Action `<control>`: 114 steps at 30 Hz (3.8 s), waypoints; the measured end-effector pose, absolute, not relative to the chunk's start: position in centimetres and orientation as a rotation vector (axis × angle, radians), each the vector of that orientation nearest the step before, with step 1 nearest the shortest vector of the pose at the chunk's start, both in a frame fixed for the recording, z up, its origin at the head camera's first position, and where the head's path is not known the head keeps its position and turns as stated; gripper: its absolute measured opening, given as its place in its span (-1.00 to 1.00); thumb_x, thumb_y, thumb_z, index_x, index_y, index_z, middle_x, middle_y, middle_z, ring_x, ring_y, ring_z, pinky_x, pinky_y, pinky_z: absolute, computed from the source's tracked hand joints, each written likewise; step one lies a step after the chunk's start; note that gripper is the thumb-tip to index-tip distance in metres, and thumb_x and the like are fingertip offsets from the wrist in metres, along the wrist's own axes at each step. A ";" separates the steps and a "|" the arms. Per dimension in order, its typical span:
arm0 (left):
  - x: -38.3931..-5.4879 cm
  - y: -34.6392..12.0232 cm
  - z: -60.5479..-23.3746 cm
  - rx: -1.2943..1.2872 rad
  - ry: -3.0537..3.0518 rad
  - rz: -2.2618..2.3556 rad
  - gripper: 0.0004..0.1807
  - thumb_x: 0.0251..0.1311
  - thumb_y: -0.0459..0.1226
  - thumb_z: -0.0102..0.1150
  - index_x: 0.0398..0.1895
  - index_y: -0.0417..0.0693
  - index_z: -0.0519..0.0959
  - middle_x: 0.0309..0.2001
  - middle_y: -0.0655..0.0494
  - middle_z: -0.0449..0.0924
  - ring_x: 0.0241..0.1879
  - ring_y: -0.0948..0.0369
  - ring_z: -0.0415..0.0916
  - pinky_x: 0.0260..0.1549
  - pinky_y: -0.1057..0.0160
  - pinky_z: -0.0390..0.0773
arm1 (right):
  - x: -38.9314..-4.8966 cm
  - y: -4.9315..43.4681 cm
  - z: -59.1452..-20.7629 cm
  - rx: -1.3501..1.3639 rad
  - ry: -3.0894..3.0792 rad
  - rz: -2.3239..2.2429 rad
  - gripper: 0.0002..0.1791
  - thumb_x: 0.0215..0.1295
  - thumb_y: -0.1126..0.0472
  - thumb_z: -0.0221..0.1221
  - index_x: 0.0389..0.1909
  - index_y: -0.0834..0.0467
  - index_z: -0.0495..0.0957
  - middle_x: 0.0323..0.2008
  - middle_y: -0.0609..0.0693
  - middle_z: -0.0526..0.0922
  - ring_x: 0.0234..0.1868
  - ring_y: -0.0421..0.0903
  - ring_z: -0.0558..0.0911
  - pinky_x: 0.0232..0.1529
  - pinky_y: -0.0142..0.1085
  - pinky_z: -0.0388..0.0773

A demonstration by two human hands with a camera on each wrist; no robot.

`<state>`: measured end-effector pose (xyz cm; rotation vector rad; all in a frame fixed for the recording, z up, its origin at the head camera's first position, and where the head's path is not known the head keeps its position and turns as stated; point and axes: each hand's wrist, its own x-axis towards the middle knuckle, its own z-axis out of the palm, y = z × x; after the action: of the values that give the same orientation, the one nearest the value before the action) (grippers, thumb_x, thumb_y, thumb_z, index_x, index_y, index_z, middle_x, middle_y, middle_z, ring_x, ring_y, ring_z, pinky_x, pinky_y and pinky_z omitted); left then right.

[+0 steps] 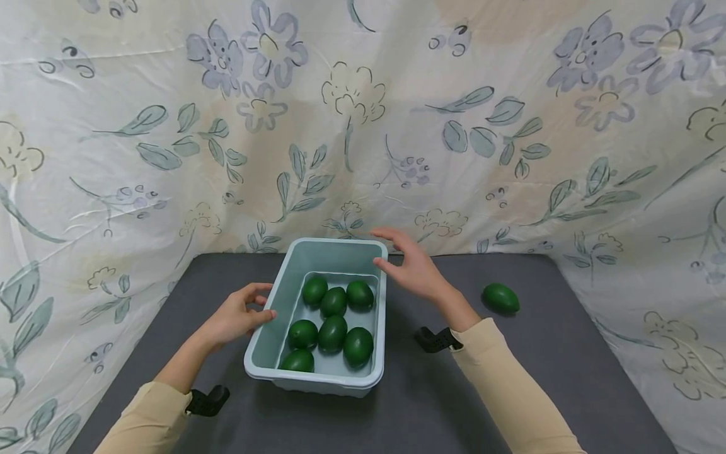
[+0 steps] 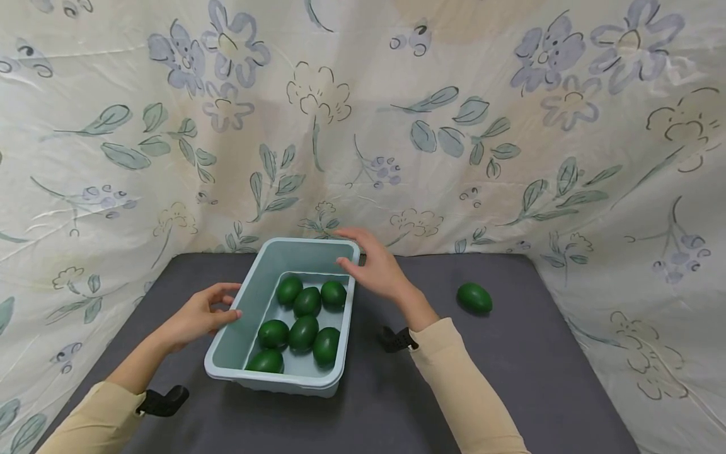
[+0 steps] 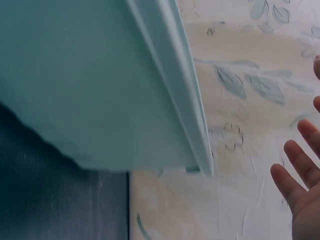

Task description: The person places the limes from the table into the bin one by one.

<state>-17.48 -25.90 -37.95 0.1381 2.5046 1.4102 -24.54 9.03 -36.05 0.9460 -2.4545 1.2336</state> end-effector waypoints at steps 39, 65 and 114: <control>-17.5 -25.9 -38.0 0.116 2.498 1.406 -0.29 0.16 -0.24 0.19 0.34 -0.16 0.11 -0.06 -0.18 0.38 -0.35 0.14 0.55 -0.46 0.13 0.55 | -25.4 27.2 -41.8 0.327 -2.684 1.002 -0.38 0.30 0.03 0.10 0.32 0.17 0.20 0.24 0.28 0.22 0.22 0.28 0.25 0.08 0.19 0.27; -17.5 -25.9 -38.1 0.128 2.501 1.409 -0.30 0.17 -0.26 0.18 0.33 -0.17 0.11 -0.05 -0.20 0.38 -0.34 0.14 0.55 -0.45 0.12 0.56 | -24.1 30.9 -46.5 0.149 -2.964 0.909 -0.20 0.30 -0.16 0.00 0.37 0.27 0.06 0.25 0.47 0.11 0.17 0.42 0.22 -0.02 0.29 0.22; -17.2 -26.0 -38.1 0.142 2.502 1.408 -0.29 0.16 -0.24 0.19 0.33 -0.16 0.12 -0.06 -0.20 0.39 -0.36 0.13 0.55 -0.47 0.15 0.55 | -24.4 30.0 -47.5 0.157 -2.893 0.954 -0.34 0.31 0.02 0.08 0.31 0.27 0.16 0.14 0.38 0.29 0.02 0.30 0.39 -0.16 0.12 0.38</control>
<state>-17.20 -25.99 -38.13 0.1419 2.5022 1.4083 -24.40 29.97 -47.45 0.1574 -2.8932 0.9536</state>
